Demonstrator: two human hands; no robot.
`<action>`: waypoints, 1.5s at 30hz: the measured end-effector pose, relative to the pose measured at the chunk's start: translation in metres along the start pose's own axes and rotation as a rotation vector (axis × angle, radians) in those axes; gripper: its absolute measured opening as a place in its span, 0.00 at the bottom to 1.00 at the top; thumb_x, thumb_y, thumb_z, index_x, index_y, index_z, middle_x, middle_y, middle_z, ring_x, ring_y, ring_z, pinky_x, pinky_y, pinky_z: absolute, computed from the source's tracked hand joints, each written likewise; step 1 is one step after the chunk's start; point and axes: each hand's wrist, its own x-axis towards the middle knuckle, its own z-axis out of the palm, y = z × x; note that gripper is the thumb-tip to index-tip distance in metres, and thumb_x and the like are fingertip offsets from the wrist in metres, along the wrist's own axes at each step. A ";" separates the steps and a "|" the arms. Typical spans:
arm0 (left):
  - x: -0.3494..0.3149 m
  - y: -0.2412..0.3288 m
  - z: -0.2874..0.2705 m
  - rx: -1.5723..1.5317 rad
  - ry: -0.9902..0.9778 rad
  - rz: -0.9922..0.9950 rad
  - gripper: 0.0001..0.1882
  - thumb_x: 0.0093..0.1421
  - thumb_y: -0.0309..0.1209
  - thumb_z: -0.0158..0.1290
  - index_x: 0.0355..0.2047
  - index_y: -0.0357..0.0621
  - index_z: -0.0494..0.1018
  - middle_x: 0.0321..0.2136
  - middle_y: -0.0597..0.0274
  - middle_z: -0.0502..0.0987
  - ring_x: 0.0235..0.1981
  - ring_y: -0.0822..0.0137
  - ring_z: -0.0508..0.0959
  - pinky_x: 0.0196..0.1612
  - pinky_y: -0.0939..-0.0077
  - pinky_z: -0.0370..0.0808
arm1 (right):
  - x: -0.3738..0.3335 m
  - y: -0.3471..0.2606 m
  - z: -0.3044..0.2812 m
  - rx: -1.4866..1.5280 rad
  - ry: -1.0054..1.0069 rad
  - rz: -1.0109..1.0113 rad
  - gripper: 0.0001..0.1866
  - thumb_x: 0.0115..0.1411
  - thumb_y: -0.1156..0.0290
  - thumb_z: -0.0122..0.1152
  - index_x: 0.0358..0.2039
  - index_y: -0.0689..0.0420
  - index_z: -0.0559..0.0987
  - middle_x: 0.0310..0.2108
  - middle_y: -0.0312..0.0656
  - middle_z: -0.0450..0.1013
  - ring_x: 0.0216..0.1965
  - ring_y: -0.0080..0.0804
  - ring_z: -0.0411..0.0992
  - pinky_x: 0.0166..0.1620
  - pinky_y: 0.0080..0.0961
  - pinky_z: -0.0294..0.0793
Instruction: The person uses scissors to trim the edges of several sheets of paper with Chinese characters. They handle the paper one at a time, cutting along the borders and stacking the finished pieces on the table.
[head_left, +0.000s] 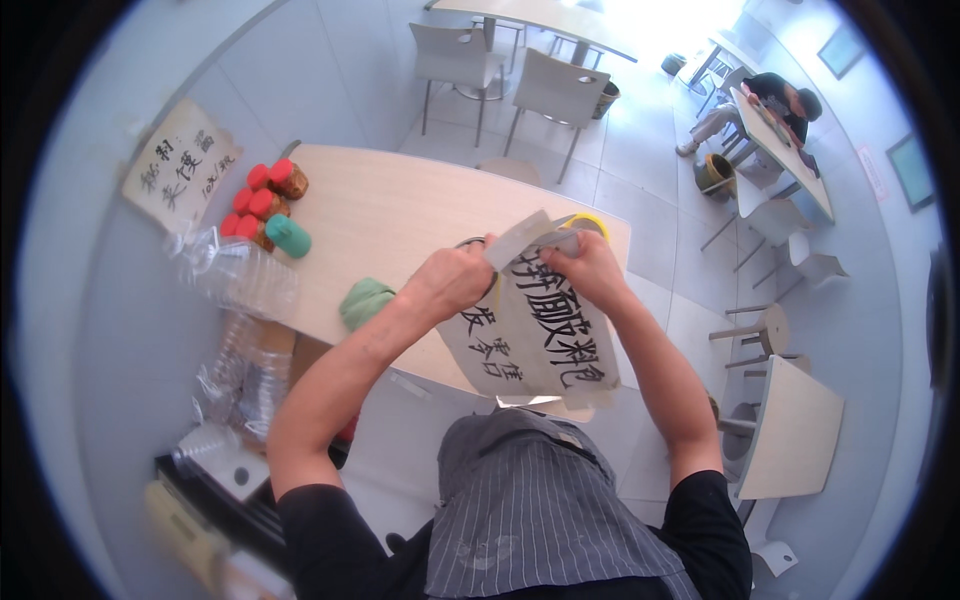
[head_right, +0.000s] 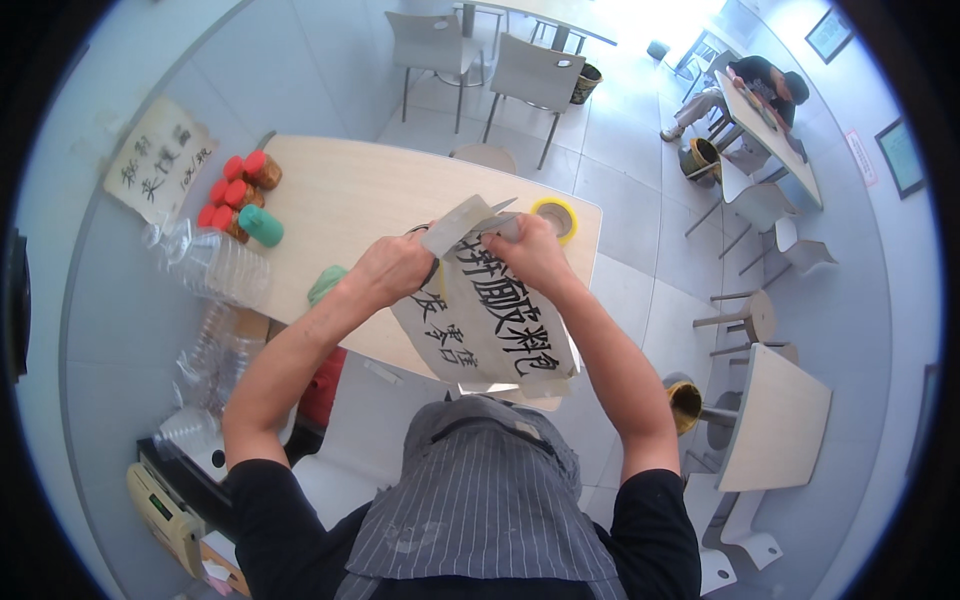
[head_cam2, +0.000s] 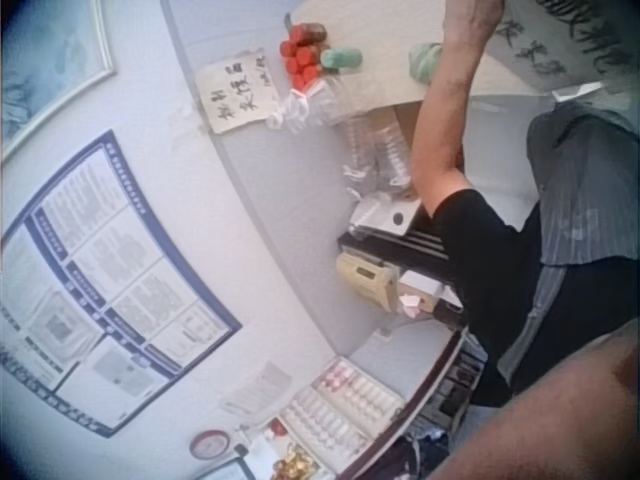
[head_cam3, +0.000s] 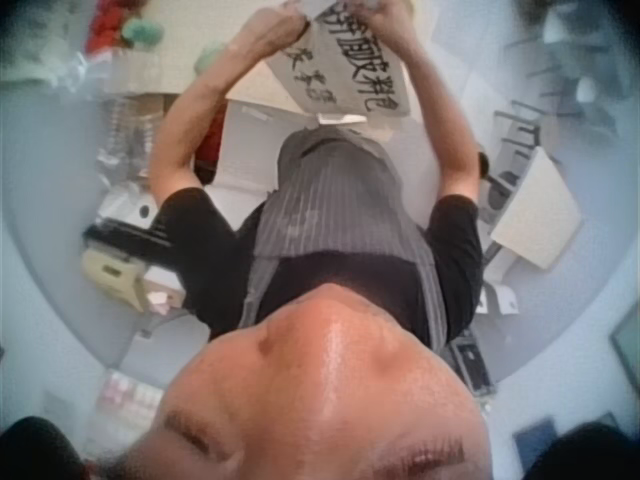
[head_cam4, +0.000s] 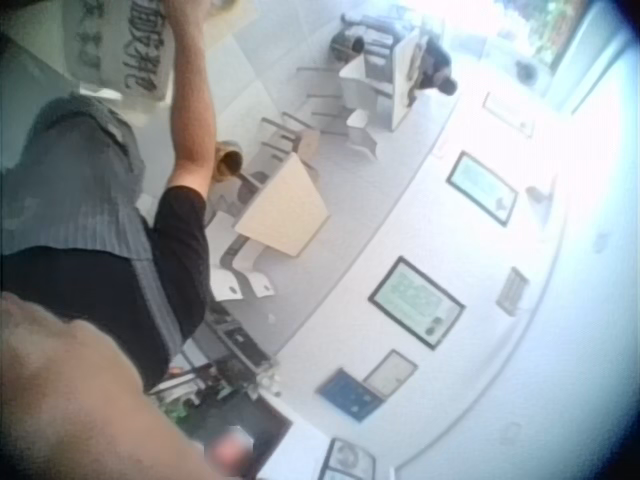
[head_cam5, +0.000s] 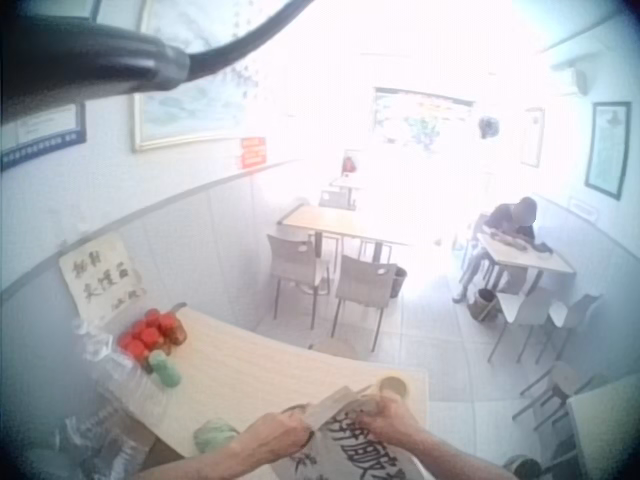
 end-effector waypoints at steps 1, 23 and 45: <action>0.001 -0.001 0.001 -0.004 0.018 0.003 0.21 0.54 0.24 0.42 0.47 0.23 0.62 0.23 0.49 0.74 0.19 0.57 0.78 0.20 0.70 0.75 | -0.001 -0.003 0.001 -0.003 -0.004 0.009 0.13 0.52 0.70 0.61 0.36 0.64 0.78 0.28 0.44 0.77 0.30 0.28 0.75 0.37 0.27 0.73; 0.005 -0.024 0.042 -0.231 -0.164 -0.265 0.08 0.52 0.25 0.45 0.27 0.37 0.73 0.23 0.42 0.76 0.27 0.48 0.78 0.32 0.57 0.75 | 0.038 0.044 0.019 -0.234 0.076 0.130 0.16 0.50 0.67 0.63 0.36 0.65 0.78 0.32 0.50 0.77 0.35 0.38 0.76 0.42 0.31 0.72; -0.112 -0.124 0.121 -1.540 -0.023 -1.040 0.18 0.57 0.26 0.54 0.47 0.40 0.64 0.31 0.55 0.76 0.30 0.67 0.77 0.31 0.77 0.75 | -0.015 0.080 -0.065 0.684 0.229 0.031 0.13 0.57 0.73 0.60 0.40 0.67 0.73 0.34 0.44 0.76 0.32 0.29 0.76 0.37 0.25 0.77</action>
